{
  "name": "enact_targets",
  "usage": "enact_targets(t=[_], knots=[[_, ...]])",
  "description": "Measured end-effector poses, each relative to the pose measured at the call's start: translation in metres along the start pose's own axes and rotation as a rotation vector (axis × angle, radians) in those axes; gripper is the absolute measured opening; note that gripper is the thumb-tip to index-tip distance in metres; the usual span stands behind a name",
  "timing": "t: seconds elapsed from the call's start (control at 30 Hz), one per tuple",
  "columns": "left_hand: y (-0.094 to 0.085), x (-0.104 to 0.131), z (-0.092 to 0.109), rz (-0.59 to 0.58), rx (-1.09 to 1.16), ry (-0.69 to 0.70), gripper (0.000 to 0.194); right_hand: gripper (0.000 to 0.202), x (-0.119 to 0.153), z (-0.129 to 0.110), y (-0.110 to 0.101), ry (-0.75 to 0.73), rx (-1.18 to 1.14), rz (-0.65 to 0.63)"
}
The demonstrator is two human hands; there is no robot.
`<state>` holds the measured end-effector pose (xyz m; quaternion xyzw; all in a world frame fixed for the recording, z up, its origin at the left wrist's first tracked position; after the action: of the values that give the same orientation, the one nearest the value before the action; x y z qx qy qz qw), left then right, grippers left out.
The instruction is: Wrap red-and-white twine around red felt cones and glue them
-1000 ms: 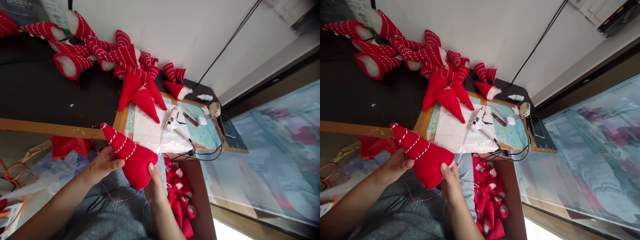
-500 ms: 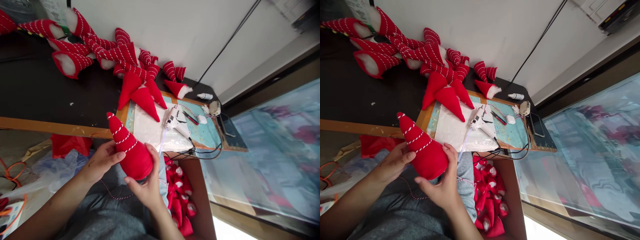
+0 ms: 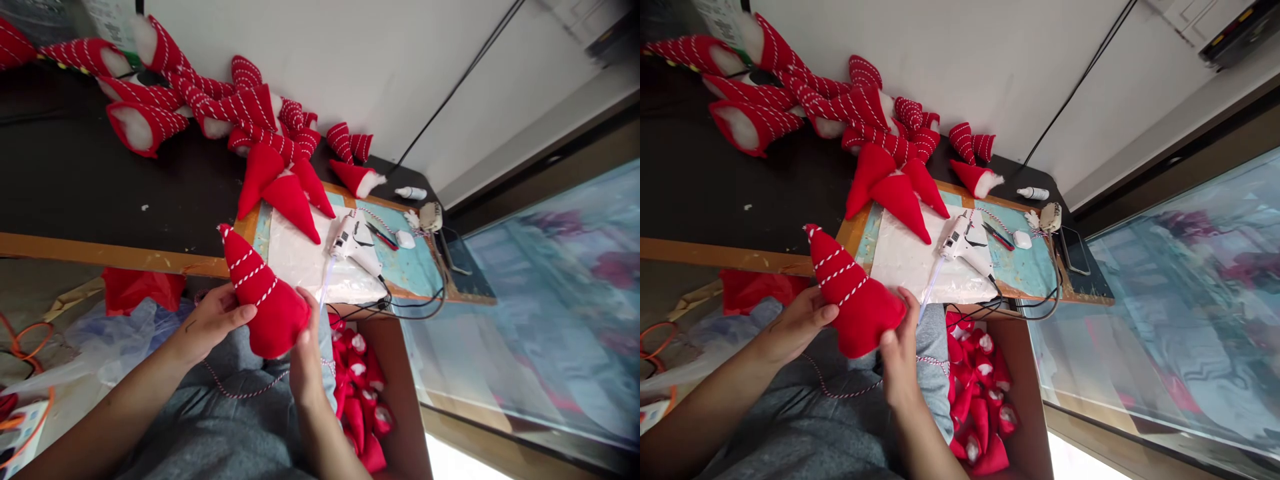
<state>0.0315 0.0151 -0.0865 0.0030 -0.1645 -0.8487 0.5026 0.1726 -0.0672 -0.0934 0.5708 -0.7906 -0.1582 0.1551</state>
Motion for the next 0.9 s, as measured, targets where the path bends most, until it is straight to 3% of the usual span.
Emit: enact_targets(t=[0.1,0.2,0.3,0.43,0.53,0.6,0.8,0.9], knots=[[0.0,0.001,0.002,0.009,-0.013,-0.009,0.051,0.098,0.004,-0.013,0.002,-0.208,0.16,-0.073],[0.0,0.002,0.0,-0.034,-0.018,-0.006,0.051,0.077,0.004,-0.02,0.006,-0.231,0.246,-0.103],[0.001,0.003,-0.004,-0.084,-0.014,0.001,0.051,0.057,0.001,-0.02,0.005,-0.165,0.163,-0.058],[0.002,0.002,-0.004,-0.091,-0.008,-0.002,0.049,0.055,-0.002,-0.007,0.002,-0.004,-0.099,0.041],[0.004,0.002,-0.003,-0.083,-0.003,-0.013,0.052,0.056,-0.003,0.007,0.006,0.169,-0.247,0.035],[0.004,0.003,-0.002,-0.059,-0.006,-0.017,0.053,0.06,-0.003,0.01,0.007,0.204,-0.25,0.025],[0.002,0.003,0.003,0.028,-0.013,-0.017,0.048,0.085,0.002,-0.014,0.0,-0.172,0.084,-0.047],[0.002,0.003,0.004,0.017,-0.014,-0.009,0.047,0.076,0.005,-0.019,0.003,-0.209,0.218,-0.098]])
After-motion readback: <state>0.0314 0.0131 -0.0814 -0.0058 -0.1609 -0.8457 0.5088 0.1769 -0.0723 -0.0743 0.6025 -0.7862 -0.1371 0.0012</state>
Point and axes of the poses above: each hand's wrist, its own x-axis away from the middle knuckle, its own y-axis out of the palm, z = x × y, the point moved 5 cm from there along -x, towards the middle knuckle, and after that the axes turned 8 degrees about -x, right-handed, at the moved point
